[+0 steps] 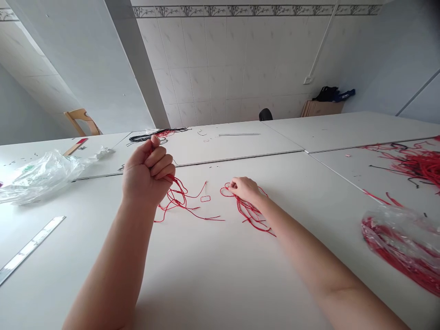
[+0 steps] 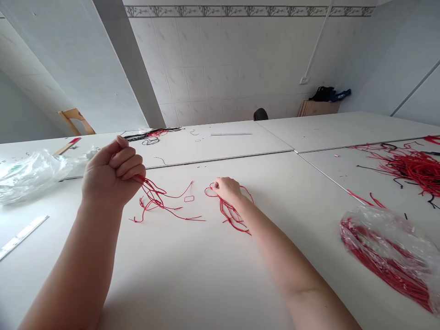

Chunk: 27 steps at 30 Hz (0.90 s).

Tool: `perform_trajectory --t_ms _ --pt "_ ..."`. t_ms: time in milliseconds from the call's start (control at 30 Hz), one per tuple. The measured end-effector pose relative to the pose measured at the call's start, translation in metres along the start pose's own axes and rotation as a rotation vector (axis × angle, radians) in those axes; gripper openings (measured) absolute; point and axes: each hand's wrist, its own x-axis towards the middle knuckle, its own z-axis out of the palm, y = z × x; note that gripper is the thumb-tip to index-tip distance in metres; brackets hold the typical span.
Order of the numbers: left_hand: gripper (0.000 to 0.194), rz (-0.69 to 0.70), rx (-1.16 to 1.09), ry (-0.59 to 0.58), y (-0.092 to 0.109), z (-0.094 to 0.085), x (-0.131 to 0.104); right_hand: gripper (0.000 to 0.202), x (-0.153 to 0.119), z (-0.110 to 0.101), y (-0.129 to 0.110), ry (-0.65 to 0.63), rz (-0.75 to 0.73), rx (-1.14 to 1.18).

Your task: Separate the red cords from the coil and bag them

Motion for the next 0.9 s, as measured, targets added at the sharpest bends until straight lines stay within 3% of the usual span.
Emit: perform_trajectory --t_ms 233,333,467,567,900 --pt "0.032 -0.002 -0.022 -0.002 0.002 0.002 -0.003 0.012 -0.011 -0.066 0.009 0.023 -0.016 0.212" --pt "0.031 0.007 -0.012 -0.026 0.001 0.0 -0.003 0.021 -0.025 -0.101 0.013 0.09 -0.113 0.588" --pt "0.029 0.003 -0.004 -0.045 0.001 -0.001 -0.002 0.02 -0.046 -0.134 0.013 0.295 -0.24 1.096" --pt "0.032 -0.007 -0.006 -0.035 0.0 -0.001 -0.002 0.014 -0.057 -0.145 0.008 0.375 -0.299 1.188" --pt "0.033 -0.025 0.006 -0.019 -0.002 0.003 -0.004 0.012 -0.08 -0.156 -0.007 0.356 -0.577 1.24"
